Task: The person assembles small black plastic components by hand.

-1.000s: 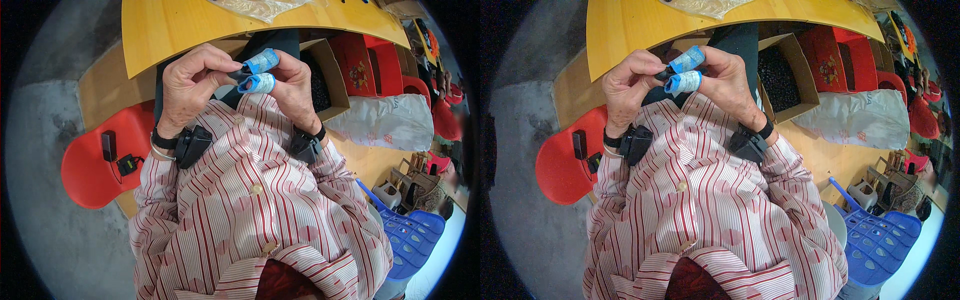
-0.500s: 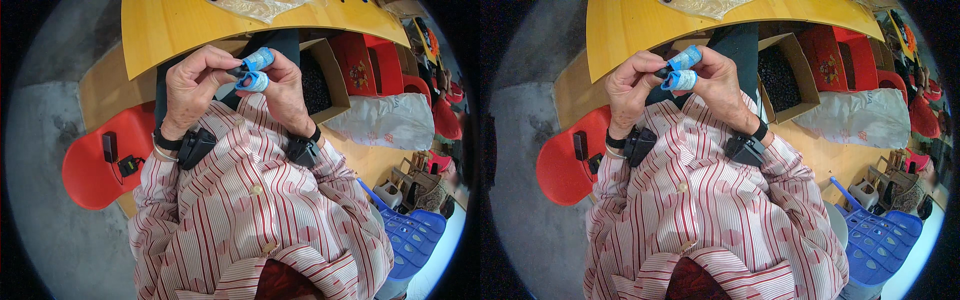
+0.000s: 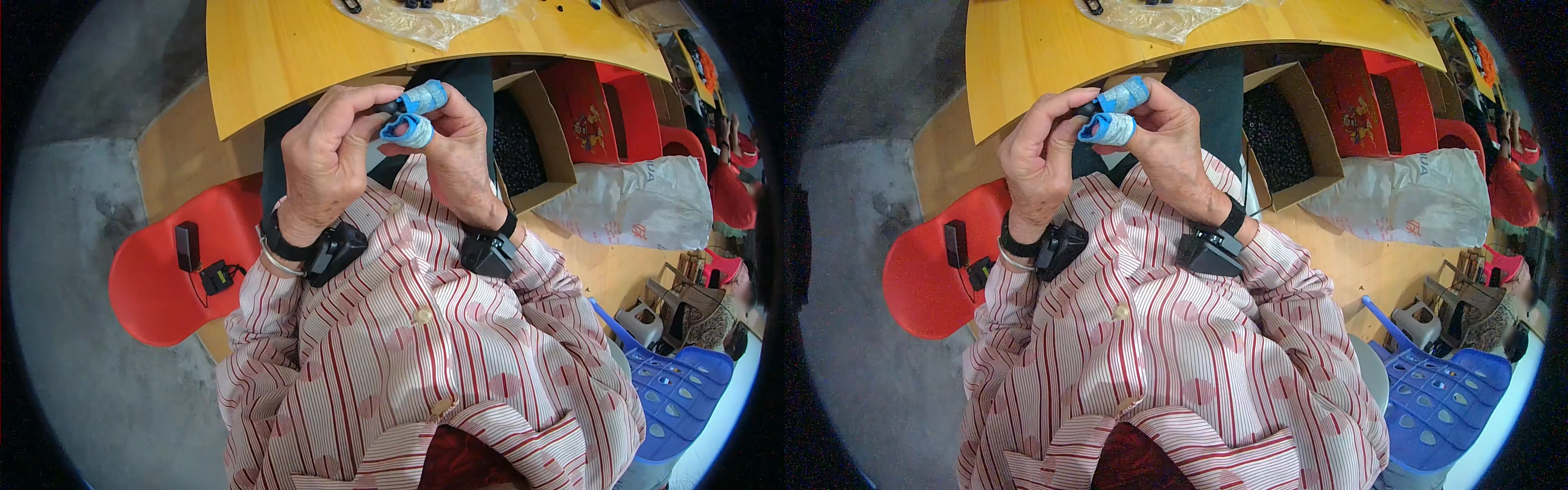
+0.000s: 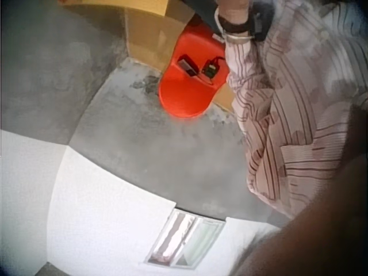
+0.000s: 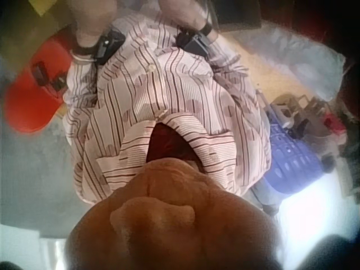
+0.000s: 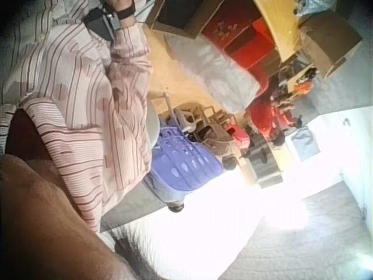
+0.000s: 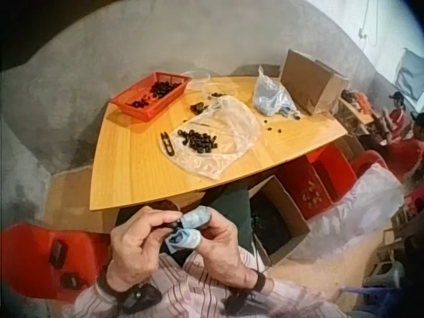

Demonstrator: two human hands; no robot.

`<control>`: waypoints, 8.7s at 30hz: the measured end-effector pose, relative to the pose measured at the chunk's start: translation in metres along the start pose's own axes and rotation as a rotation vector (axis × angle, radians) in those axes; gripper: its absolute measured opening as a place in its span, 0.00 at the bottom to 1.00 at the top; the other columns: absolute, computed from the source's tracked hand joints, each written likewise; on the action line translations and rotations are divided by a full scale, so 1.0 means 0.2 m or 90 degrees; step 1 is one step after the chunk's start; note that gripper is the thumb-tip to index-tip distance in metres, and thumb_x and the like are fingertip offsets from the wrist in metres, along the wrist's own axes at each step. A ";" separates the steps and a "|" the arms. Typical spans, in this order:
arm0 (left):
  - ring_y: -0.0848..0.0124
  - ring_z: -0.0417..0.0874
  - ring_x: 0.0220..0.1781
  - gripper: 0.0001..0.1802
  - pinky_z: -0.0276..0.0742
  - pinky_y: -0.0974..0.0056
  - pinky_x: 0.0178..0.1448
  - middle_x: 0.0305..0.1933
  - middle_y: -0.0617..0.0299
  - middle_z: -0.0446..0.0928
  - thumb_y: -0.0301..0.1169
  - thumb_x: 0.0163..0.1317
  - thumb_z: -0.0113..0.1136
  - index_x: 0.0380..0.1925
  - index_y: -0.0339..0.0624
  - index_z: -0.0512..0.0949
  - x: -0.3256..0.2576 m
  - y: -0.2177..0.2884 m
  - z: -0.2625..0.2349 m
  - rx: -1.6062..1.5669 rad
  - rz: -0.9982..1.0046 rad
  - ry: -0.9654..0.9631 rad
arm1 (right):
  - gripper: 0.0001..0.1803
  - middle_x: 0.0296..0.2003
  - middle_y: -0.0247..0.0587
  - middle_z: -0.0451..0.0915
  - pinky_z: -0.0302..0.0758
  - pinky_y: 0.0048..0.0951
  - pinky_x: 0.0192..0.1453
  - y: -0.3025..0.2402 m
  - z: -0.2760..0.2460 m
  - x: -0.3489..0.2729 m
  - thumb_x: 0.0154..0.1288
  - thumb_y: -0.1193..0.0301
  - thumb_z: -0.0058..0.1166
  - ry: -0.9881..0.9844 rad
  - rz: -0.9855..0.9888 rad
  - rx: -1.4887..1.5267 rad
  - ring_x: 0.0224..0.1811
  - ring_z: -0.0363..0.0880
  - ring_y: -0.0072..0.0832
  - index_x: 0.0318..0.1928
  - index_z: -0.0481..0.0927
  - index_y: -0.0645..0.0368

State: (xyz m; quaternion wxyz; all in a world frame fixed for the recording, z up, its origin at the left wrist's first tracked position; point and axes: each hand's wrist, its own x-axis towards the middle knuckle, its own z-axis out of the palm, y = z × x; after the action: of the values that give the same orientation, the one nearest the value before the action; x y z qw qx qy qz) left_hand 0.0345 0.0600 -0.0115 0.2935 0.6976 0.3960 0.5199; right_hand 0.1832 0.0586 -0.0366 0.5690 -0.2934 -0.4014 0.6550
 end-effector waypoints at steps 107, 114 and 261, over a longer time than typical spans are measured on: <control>0.73 0.79 0.25 0.08 0.73 0.72 0.29 0.25 0.58 0.76 0.17 0.56 0.58 0.36 0.35 0.79 0.03 0.08 -0.08 -0.008 0.142 -0.024 | 0.18 0.36 0.30 0.76 0.76 0.19 0.44 -0.01 0.07 -0.05 0.52 0.77 0.67 -0.045 -0.129 -0.015 0.38 0.75 0.16 0.43 0.75 0.63; 0.73 0.81 0.27 0.07 0.75 0.73 0.29 0.26 0.58 0.77 0.17 0.57 0.57 0.36 0.35 0.79 0.01 0.08 -0.08 0.008 0.126 -0.038 | 0.21 0.33 0.26 0.73 0.75 0.16 0.43 -0.01 0.04 -0.05 0.52 0.74 0.67 -0.056 -0.118 -0.042 0.36 0.72 0.14 0.47 0.74 0.62; 0.62 0.76 0.38 0.16 0.74 0.62 0.42 0.35 0.63 0.76 0.24 0.36 0.66 0.31 0.44 0.80 -0.03 0.09 -0.11 0.290 0.351 -0.082 | 0.17 0.18 0.22 0.67 0.61 0.15 0.23 -0.13 -0.01 -0.03 0.47 0.67 0.72 -0.246 -0.016 -0.283 0.23 0.63 0.08 0.25 0.74 0.58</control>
State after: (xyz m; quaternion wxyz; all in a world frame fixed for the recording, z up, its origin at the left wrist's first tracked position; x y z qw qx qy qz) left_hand 0.0164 0.0445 0.0072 0.0037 0.8572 0.2792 0.4328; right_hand 0.1992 0.0548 -0.0156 0.4118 -0.2755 -0.6398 0.5876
